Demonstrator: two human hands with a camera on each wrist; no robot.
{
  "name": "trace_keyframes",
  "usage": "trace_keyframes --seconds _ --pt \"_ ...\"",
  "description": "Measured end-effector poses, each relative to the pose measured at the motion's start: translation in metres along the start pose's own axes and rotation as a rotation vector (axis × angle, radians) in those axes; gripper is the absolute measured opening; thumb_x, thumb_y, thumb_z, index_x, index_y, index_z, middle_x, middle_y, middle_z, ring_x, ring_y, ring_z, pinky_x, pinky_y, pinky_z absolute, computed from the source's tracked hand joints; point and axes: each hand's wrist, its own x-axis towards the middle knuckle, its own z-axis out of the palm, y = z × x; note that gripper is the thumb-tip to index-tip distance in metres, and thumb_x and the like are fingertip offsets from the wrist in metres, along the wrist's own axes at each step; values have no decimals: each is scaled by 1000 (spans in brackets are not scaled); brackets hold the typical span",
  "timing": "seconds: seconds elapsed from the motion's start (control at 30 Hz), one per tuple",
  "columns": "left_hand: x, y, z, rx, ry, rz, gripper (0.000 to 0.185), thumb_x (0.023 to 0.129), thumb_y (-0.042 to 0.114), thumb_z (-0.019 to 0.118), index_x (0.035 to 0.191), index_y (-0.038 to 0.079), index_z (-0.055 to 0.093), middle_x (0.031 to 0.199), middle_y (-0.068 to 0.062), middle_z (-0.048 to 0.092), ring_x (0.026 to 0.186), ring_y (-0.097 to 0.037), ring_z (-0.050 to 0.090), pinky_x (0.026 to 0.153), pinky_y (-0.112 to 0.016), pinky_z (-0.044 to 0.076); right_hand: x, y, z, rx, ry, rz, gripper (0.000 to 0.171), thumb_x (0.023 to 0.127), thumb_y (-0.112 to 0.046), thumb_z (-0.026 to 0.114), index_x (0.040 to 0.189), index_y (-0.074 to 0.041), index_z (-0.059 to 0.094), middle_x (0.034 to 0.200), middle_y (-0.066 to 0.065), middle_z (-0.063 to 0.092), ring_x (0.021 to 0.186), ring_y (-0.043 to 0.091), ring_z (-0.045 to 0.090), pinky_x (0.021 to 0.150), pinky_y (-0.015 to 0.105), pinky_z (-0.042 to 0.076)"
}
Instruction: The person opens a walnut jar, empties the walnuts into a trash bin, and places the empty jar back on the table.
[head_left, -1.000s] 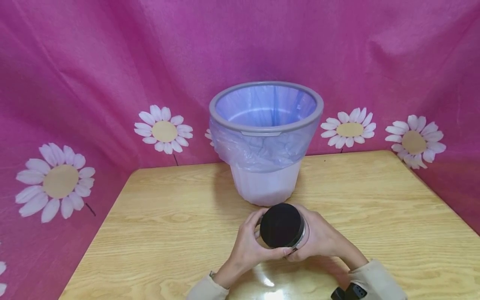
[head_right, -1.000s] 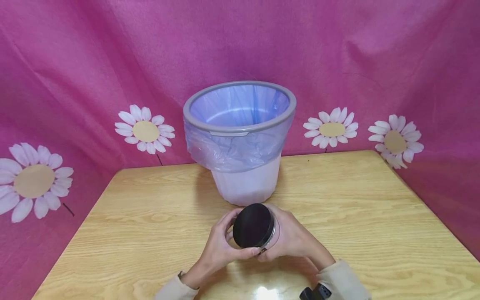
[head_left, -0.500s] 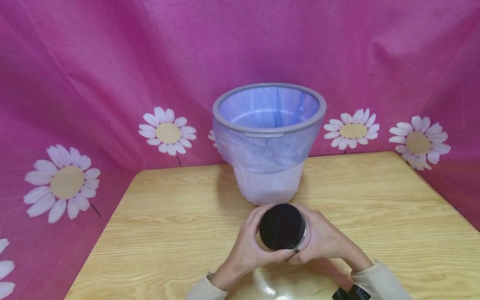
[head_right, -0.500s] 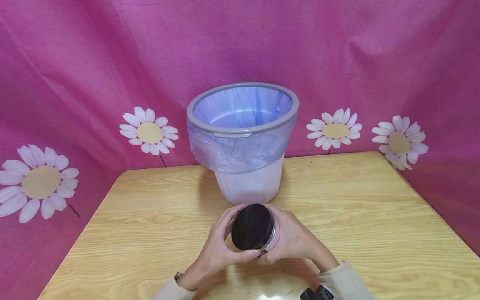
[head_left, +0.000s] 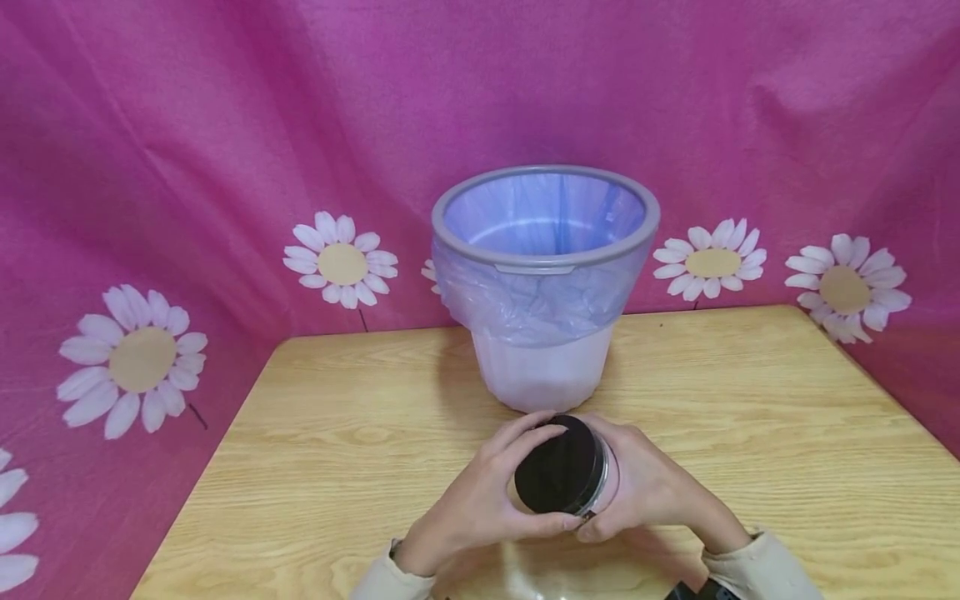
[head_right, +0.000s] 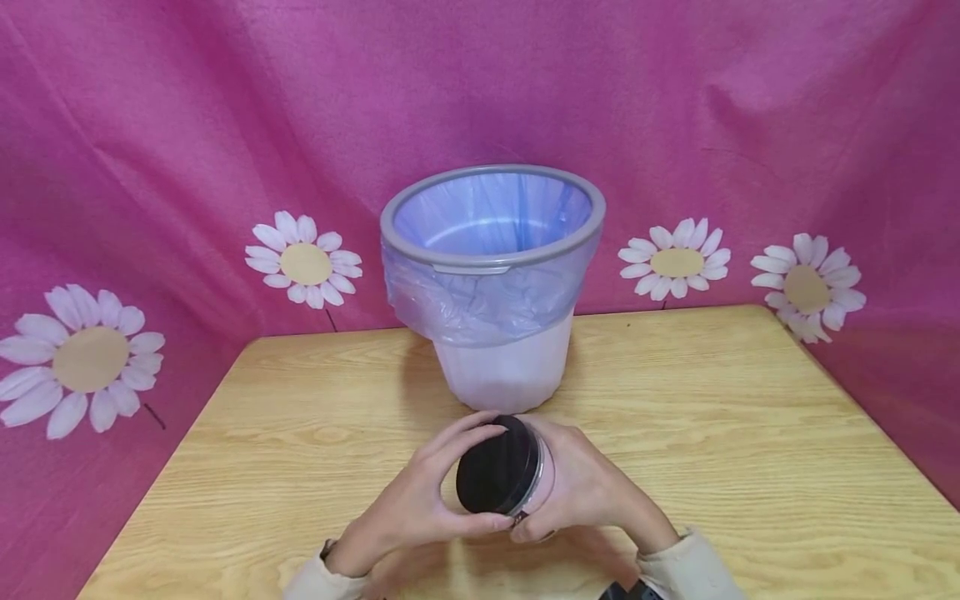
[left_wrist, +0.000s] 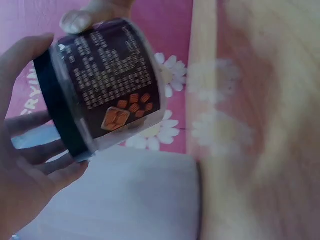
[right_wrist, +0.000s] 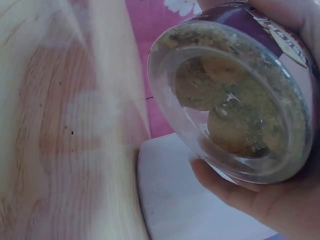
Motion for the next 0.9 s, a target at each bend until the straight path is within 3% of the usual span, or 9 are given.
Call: trace_keyframes --seconds 0.33,0.5,0.77,0.9 --pt "2 1 -8 57 -34 121 82 69 36 87 139 18 48 148 0 38 135 -15 38 107 -33 38 -1 -10 0 -56 5 7 97 43 -27 94 130 -28 50 115 -11 62 96 10 61 83 29 51" --pt "4 2 -11 48 -42 142 84 68 36 87 140 17 47 148 -1 40 135 -14 37 107 -32 38 1 -17 -1 -87 2 6 99 42 -28 94 130 -29 49 116 -13 60 97 9 60 83 30 51" --pt "6 -1 -13 125 8 252 83 68 36 86 139 13 48 144 -6 44 131 -20 43 106 -32 39 4 -23 -2 -84 11 -2 98 41 -30 95 128 -29 51 114 -12 62 96 10 60 82 29 51" --pt "6 -3 -11 118 39 277 84 66 36 87 137 10 49 141 -7 47 128 -20 44 105 -31 40 4 -22 -1 -76 9 -15 98 42 -27 94 129 -28 51 114 -10 63 96 10 61 82 29 51"
